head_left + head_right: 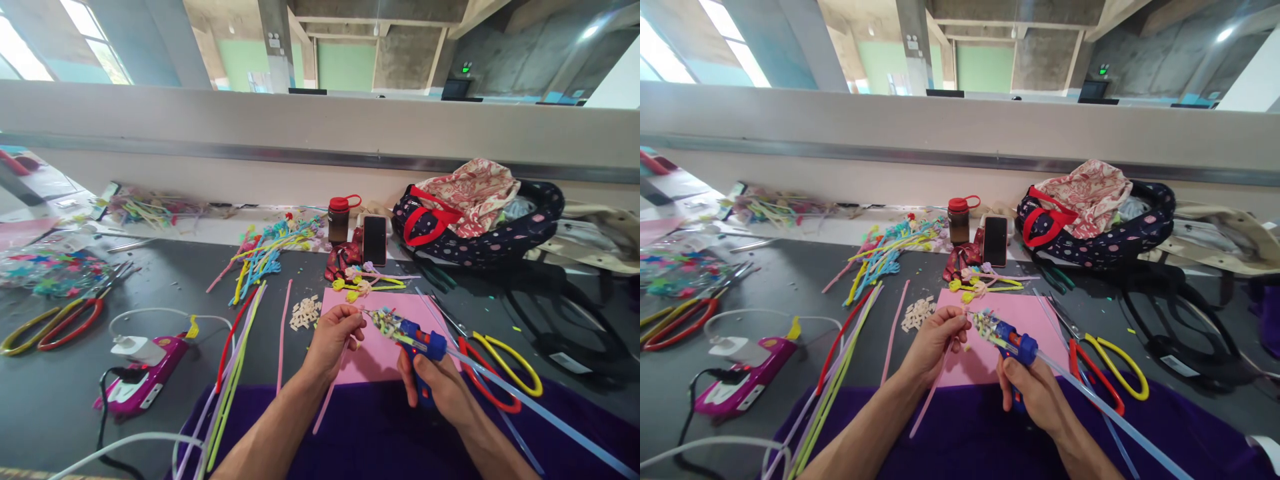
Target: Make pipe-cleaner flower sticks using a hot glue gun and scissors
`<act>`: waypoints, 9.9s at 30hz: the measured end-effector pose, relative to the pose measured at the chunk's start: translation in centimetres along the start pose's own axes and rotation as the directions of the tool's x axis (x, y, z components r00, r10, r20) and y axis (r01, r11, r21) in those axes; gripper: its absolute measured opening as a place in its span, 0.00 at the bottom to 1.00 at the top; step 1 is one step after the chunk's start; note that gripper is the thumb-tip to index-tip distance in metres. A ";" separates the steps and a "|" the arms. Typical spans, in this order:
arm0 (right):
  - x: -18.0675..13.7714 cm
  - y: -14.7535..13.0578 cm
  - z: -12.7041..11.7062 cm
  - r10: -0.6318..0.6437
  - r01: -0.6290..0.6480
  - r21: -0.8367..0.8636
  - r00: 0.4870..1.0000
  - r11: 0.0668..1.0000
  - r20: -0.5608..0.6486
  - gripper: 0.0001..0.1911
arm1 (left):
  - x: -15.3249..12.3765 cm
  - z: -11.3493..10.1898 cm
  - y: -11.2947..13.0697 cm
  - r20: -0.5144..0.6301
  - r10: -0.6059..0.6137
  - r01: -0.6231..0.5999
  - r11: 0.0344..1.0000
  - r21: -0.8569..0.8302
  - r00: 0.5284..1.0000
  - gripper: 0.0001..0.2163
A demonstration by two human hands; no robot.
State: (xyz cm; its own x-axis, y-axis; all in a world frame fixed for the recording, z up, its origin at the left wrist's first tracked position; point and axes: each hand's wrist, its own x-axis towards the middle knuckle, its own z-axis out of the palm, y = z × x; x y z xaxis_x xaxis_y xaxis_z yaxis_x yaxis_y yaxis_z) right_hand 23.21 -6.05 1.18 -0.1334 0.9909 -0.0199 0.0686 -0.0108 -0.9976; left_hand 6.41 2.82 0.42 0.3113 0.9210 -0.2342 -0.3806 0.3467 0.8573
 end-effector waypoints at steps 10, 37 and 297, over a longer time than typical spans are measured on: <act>0.1 0.8 -0.1 -0.041 0.041 0.009 0.999 0.999 0.011 0.22 | 0.0 0.0 -0.1 0.001 0.000 -0.001 1.000 0.005 1.000 0.06; -0.7 2.6 1.5 -0.038 -0.157 -0.969 0.985 0.193 -0.167 0.15 | 0.3 -1.9 2.9 -0.032 0.075 -0.078 0.992 -0.096 0.997 0.09; 8.3 -1.3 5.7 -0.054 0.066 -0.096 0.992 0.993 0.116 0.06 | -0.8 -1.5 3.2 0.028 -0.039 0.044 0.970 -0.240 0.999 0.11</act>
State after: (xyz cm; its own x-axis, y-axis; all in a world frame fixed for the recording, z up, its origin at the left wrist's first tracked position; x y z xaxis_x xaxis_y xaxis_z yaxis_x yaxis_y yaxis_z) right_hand 16.36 1.39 1.95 -0.2503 0.9678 0.0267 0.1545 0.0671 -0.9857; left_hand 3.66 3.47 2.69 0.3505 0.9014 -0.2542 -0.5644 0.4198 0.7108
